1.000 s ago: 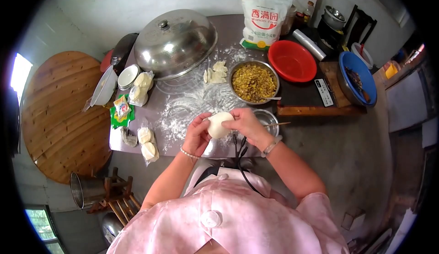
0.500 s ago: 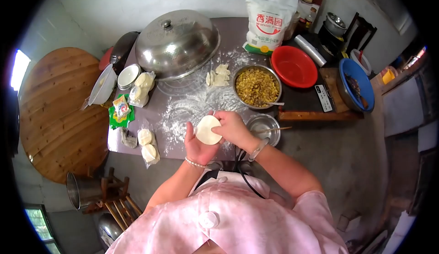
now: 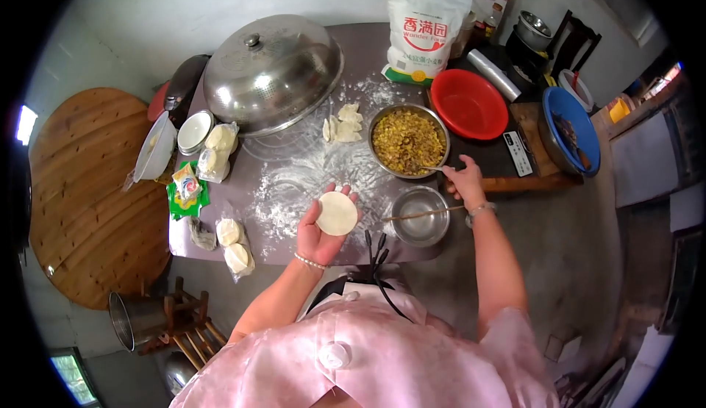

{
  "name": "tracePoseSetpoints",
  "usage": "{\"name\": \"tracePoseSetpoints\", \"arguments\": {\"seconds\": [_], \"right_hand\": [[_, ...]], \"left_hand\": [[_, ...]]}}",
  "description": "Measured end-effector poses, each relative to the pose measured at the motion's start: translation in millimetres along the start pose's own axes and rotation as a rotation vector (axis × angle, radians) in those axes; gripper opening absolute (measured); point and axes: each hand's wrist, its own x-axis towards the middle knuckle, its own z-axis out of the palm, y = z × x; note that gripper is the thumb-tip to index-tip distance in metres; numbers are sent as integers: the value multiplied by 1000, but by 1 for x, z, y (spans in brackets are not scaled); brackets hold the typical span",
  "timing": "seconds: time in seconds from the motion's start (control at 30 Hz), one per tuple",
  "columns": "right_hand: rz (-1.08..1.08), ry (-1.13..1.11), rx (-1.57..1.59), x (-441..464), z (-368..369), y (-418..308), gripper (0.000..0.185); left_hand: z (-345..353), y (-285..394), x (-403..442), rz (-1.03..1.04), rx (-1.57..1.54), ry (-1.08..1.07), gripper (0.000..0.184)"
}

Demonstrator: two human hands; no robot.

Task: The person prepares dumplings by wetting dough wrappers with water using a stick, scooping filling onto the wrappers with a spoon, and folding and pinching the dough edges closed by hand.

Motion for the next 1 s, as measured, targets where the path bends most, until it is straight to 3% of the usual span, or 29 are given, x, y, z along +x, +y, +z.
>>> {"name": "tracePoseSetpoints", "arguments": {"seconds": [0.07, 0.2, 0.23, 0.37, 0.47, 0.7, 0.8, 1.0], "right_hand": [[46, -85, 281, 20, 13, 26, 45], [-1, -124, 370, 27, 37, 24, 20], [-47, -135, 311, 28, 41, 21, 15], [-219, -23, 7, 16, 33, -3, 23], [-323, 29, -25, 16, 20, -8, 23], [-620, 93, -320, 54, 48, 37, 24], [-314, -21, 5, 24, 53, 17, 25], [2, 4, 578, 19, 56, 28, 19]], "left_hand": [[-3, -4, 1, -27, -30, -41, 50], [-1, -9, -2, -42, -18, -47, 54], [-1, -10, -2, -43, -21, -40, 54], [-10, -16, 1, -38, -7, -8, 56], [-14, -19, 3, -33, 3, 32, 53], [-21, -23, 10, -34, -29, 72, 51], [-16, -25, 10, -39, -47, 108, 55], [-15, -27, 15, -48, -28, 74, 56]]}}
